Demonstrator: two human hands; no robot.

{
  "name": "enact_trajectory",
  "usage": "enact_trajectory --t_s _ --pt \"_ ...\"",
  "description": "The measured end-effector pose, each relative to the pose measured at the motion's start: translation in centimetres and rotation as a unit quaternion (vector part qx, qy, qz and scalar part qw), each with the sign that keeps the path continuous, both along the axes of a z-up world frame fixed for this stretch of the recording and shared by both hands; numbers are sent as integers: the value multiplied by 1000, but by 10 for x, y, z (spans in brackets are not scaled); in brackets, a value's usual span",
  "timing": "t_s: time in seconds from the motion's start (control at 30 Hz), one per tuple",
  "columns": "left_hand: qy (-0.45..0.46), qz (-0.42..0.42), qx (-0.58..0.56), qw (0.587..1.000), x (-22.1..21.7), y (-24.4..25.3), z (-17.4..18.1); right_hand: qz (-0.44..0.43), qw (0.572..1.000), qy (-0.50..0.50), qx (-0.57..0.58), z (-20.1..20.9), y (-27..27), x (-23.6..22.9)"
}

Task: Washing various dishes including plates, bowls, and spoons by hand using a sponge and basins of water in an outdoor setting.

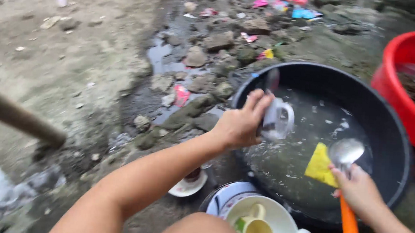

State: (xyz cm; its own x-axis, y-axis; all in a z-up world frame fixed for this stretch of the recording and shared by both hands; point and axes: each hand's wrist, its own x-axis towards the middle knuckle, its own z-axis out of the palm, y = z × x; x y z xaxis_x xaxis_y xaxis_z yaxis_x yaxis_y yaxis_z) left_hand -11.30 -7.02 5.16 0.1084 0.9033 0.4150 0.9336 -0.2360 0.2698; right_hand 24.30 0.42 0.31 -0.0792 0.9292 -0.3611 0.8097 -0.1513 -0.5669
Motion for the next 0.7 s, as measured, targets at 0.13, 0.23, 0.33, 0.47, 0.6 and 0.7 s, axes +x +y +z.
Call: enact_trajectory --t_s 0.13,0.23,0.33,0.47,0.6,0.7 --pt "-336 189 -89 918 -75 -42 4 -9 993 119 -9 36 -6 -76" --pt "-401 306 -134 853 -153 -91 -20 5 981 182 -63 45 -22 -140" --pt "-542 385 -176 726 -198 -182 0 70 981 144 -109 67 -59 -203" --pt "-594 466 -133 643 -255 -287 -54 129 975 100 -150 72 -105 -262" --pt "-583 571 -113 566 -281 -350 -203 171 951 213 -143 51 -141 -297" --pt "-603 583 -217 499 -249 -347 -174 179 955 143 -187 51 -155 -324"
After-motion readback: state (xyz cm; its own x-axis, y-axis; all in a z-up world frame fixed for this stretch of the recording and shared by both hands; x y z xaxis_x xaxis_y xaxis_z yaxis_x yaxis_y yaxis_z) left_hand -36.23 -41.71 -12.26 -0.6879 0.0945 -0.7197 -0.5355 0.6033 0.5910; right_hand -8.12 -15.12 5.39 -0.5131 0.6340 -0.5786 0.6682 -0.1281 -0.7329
